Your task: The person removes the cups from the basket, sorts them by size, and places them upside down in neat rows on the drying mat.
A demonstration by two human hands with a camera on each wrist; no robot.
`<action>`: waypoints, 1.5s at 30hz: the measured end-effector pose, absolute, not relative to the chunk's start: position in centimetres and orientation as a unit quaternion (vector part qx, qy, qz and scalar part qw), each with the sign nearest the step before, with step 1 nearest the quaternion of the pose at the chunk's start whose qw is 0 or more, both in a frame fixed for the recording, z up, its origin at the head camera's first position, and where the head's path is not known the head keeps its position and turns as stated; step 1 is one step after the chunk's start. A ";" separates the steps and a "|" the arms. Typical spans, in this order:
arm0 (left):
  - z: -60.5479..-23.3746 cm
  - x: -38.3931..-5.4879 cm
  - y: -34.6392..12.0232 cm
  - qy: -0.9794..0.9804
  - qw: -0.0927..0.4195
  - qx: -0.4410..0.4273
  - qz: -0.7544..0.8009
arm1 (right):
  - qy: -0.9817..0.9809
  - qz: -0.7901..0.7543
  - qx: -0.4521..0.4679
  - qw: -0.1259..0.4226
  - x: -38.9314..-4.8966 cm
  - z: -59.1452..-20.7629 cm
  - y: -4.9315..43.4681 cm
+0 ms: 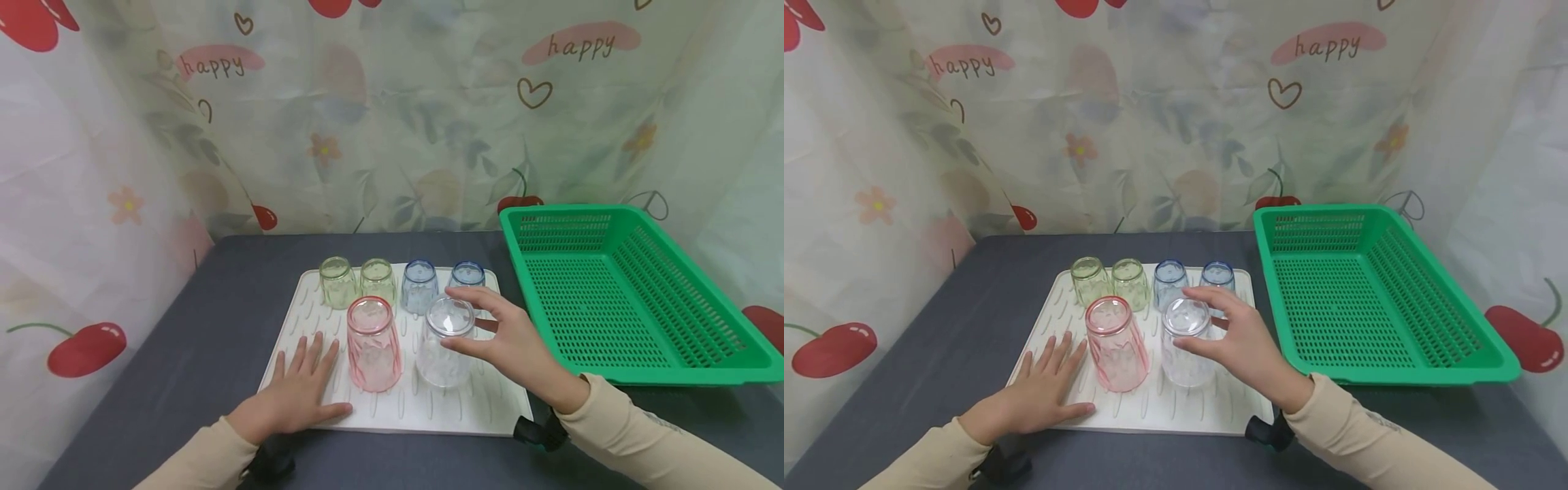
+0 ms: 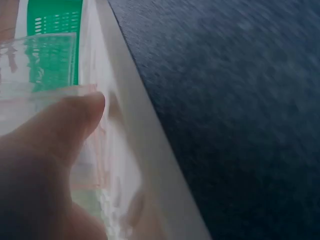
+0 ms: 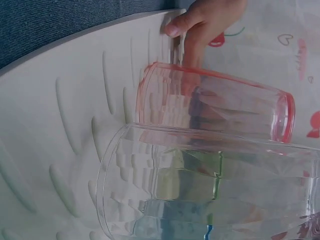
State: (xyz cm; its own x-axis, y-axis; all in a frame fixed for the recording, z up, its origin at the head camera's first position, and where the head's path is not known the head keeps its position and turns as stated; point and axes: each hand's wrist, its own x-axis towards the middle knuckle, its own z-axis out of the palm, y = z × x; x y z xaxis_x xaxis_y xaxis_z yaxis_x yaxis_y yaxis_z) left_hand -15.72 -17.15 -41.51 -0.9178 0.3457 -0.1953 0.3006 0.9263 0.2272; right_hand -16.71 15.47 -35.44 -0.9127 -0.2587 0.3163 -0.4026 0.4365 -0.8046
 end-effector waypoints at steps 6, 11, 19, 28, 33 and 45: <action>-41.9 -15.8 -17.5 0.971 0.156 0.156 0.094 | -0.847 0.492 0.192 0.069 -16.8 -35.6 15.3; -42.0 -16.0 -17.4 0.969 0.173 0.147 0.094 | -0.846 0.493 0.190 0.067 -17.0 -35.8 15.2; -42.0 -16.0 -17.3 0.968 0.180 0.146 0.092 | -0.850 0.488 0.186 0.066 -17.3 -36.0 15.0; -42.0 -15.9 -17.2 0.970 0.176 0.145 0.083 | -0.854 0.483 0.182 0.063 -17.6 -36.3 14.8; -42.1 -16.0 -17.2 0.969 0.181 0.144 0.084 | -0.854 0.481 0.186 0.066 -17.8 -36.6 15.0; -42.9 -16.4 -17.6 0.969 0.177 0.148 0.088 | -0.856 0.491 0.161 0.031 -18.6 -36.9 15.2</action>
